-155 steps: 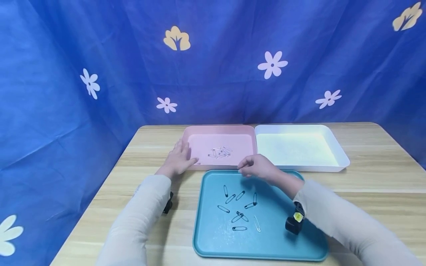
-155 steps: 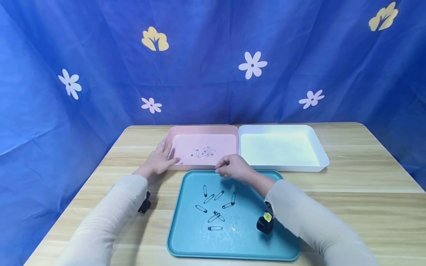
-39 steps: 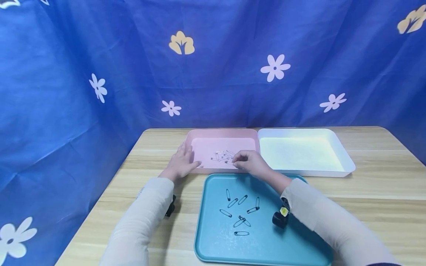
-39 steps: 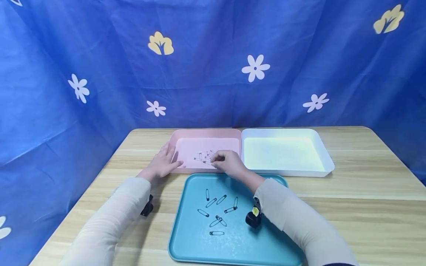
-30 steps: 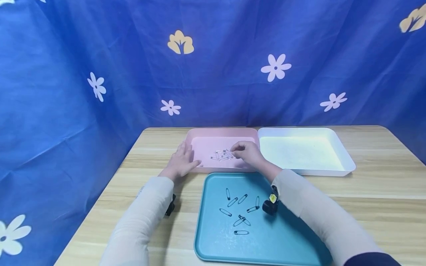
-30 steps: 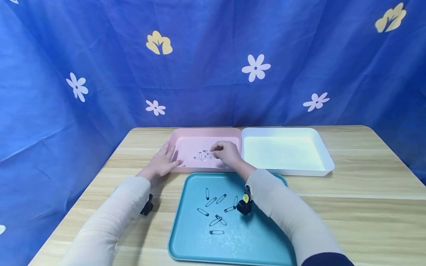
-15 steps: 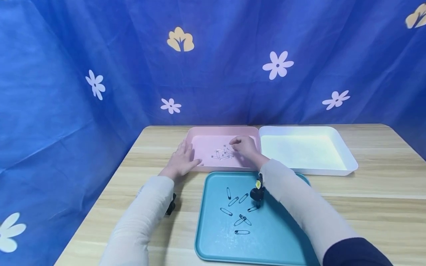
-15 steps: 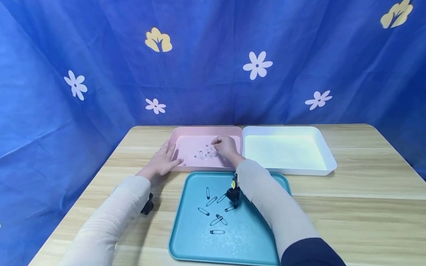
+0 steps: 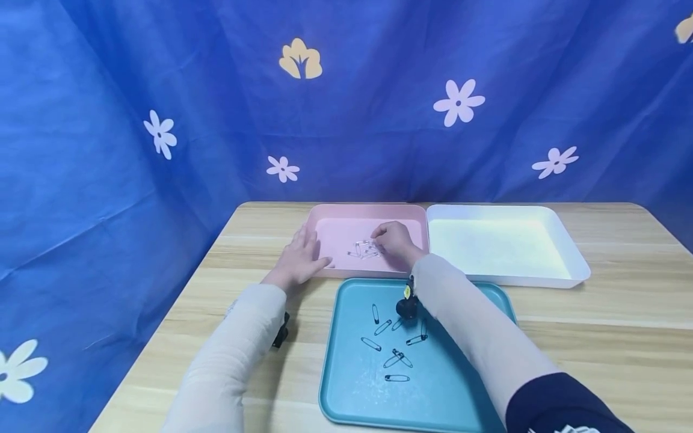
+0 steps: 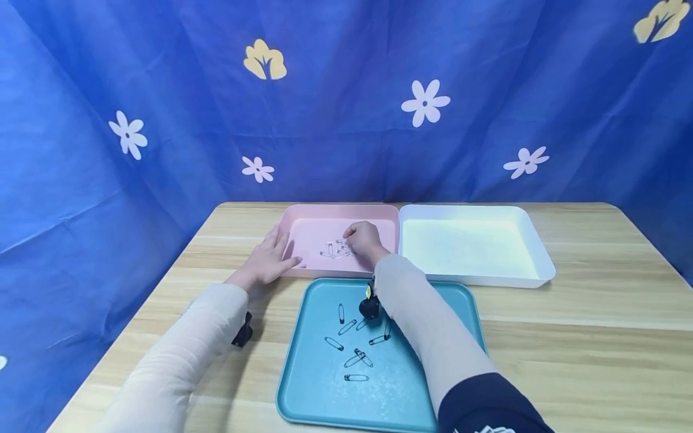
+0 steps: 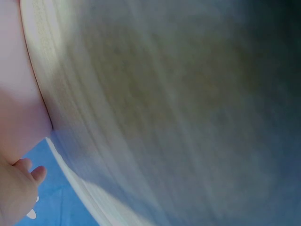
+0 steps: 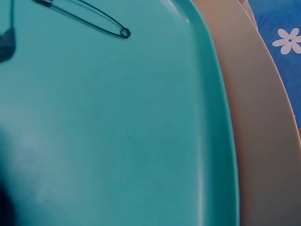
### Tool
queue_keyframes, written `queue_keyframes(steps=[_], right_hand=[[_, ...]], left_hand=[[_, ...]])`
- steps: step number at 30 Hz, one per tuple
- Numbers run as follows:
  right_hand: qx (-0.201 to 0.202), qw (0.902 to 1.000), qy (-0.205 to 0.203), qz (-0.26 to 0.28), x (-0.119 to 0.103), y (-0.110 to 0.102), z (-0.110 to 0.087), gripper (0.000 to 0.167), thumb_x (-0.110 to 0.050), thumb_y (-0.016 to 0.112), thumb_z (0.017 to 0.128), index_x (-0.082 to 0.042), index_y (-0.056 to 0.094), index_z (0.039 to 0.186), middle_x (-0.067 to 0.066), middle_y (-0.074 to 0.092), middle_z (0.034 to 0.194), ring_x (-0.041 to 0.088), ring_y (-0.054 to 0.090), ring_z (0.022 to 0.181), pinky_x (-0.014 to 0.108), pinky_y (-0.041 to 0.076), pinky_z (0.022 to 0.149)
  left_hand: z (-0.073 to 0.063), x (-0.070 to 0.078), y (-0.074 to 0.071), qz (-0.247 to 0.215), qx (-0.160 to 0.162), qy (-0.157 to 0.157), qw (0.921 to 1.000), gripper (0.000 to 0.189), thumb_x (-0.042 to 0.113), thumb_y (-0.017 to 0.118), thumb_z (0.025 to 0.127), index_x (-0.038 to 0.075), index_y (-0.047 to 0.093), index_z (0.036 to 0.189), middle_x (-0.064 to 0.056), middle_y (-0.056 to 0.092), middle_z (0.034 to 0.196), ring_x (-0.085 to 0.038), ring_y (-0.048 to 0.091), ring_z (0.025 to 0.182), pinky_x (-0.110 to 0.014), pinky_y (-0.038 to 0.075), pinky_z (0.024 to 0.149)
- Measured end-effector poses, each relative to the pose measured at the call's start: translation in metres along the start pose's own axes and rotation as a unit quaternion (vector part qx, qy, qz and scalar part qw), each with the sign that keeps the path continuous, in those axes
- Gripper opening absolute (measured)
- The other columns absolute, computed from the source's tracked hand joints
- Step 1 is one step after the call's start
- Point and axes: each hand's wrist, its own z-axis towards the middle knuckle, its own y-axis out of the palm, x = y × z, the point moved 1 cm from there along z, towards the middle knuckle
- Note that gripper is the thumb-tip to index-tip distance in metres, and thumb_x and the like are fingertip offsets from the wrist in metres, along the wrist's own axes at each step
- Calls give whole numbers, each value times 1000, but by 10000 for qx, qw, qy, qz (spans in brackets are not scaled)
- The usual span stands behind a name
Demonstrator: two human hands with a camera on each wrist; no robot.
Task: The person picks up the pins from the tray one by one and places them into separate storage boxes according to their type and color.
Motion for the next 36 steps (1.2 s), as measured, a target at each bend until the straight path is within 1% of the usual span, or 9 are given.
queue_keyframes(steps=[7, 9, 13, 15, 19, 23, 24, 28, 36], right_hand=[[33, 10000, -86, 11, -2, 7, 5, 14, 4, 57, 73, -1, 66, 82, 6, 60, 77, 14, 47, 63, 18, 37, 51], [76, 9999, -121, -74, -4, 8, 5, 15, 5, 56, 72, -1, 66, 82, 7, 61, 79, 15, 49, 66, 19, 38, 54], [189, 9992, -17, -357, -8, 10, 6, 18, 5, 55, 72, -1, 66, 85, 7, 63, 88, 17, 51, 88, 25, 39, 78], [201, 9990, 79, -401, -7, 11, 10, 20, 5, 54, 73, -2, 66, 87, 7, 63, 90, 19, 51, 92, 28, 38, 84], [231, 9996, -47, -141, 8, 17, 27, 18, 3, 53, 75, -5, 66, 84, 5, 63, 80, 18, 55, 78, 27, 45, 71], [219, 9997, 98, 59, 5, 15, 24, 13, 0, 54, 78, -2, 65, 86, 8, 61, 76, 17, 55, 68, 24, 45, 60], [171, 9995, 260, 48, -4, 10, 14, 14, 0, 53, 80, -1, 64, 89, 9, 61, 78, 18, 56, 69, 25, 46, 61], [199, 9997, 28, 118, -12, 1, -1, 14, -3, 53, 80, 2, 63, 90, 9, 60, 79, 15, 53, 66, 21, 44, 60], [100, 9998, -47, 159, -9, -13, -5, 16, -8, 55, 81, 2, 62, 92, 9, 60, 79, 18, 55, 69, 25, 47, 64]], left_hand=[[1, -1, 3, 66, 10, -4, 10000, 81, 52, 39, 83, 1, 8, 137, -21, -8, 141, -34, -3, 127, -50, 11, 100], [1, -1, 3, 47, 2, 2, 10000, 81, 53, 38, 83, 2, 8, 138, -20, -8, 141, -33, -4, 128, -50, 11, 100], [1, -1, 3, 67, -24, 9, 10000, 81, 53, 38, 83, 1, 7, 137, -21, -9, 140, -33, -5, 128, -51, 10, 100], [1, -1, 2, 79, -38, -12, 10000, 82, 53, 37, 83, 1, 6, 137, -21, -9, 140, -33, -5, 128, -51, 10, 100], [2, -2, 0, 107, -67, -51, 9999, 82, 55, 36, 82, 2, 7, 138, -20, -9, 141, -32, -5, 128, -50, 10, 100], [2, -2, 0, 110, -82, -36, 9999, 82, 55, 36, 82, 1, 6, 138, -21, -9, 140, -33, -5, 128, -50, 10, 100], [2, -2, -1, 104, -85, -40, 9999, 82, 54, 36, 83, 1, 7, 138, -21, -9, 140, -33, -5, 128, -50, 10, 100], [2, -2, -1, 77, -96, -47, 9999, 81, 53, 37, 83, 1, 7, 137, -21, -9, 140, -33, -4, 128, -50, 10, 100], [2, -2, -5, 78, -86, -5, 9999, 82, 54, 38, 83, 1, 8, 137, -21, -7, 140, -34, -1, 128, -50, 11, 100]])
